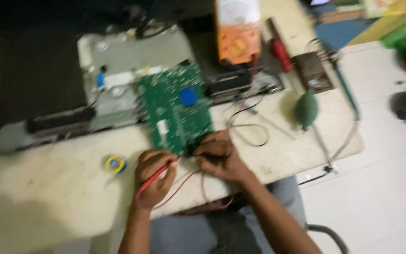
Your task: Testing a television main board with a multimeter to diagnose electrical issues.
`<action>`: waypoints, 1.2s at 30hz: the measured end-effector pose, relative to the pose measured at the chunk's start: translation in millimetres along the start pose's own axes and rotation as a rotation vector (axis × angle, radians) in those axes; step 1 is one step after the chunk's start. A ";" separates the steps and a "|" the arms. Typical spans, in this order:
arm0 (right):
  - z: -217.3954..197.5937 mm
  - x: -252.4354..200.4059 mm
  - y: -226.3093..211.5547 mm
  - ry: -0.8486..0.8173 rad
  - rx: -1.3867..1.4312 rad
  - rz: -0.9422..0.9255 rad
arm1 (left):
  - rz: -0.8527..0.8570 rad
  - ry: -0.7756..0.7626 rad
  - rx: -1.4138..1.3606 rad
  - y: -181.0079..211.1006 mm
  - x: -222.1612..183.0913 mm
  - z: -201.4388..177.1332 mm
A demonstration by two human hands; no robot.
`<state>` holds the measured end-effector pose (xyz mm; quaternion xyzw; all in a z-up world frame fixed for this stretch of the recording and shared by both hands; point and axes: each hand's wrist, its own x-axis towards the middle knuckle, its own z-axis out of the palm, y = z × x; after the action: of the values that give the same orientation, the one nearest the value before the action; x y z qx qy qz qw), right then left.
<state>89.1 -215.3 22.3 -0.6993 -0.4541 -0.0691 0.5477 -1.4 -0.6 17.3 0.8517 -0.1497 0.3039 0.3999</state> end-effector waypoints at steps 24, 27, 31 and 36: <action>6.5 5.3 0.4 0.065 -0.014 0.047 | -0.096 0.112 -0.252 -11.1 -2.9 6.7; 7.9 -7.8 11.5 0.056 -0.090 0.071 | -0.087 0.110 -0.236 -11.7 -3.7 6.4; 8.5 -11.6 15.5 0.058 -0.085 0.078 | -0.084 0.108 -0.263 -11.4 -2.7 6.4; 8.7 -16.7 21.0 0.054 -0.118 0.114 | -0.085 0.093 -0.283 -9.6 3.6 1.2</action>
<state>91.0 -217.2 -5.8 -0.7529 -0.3940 -0.0833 0.5206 6.6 4.6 13.3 0.7773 -0.1361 0.3019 0.5349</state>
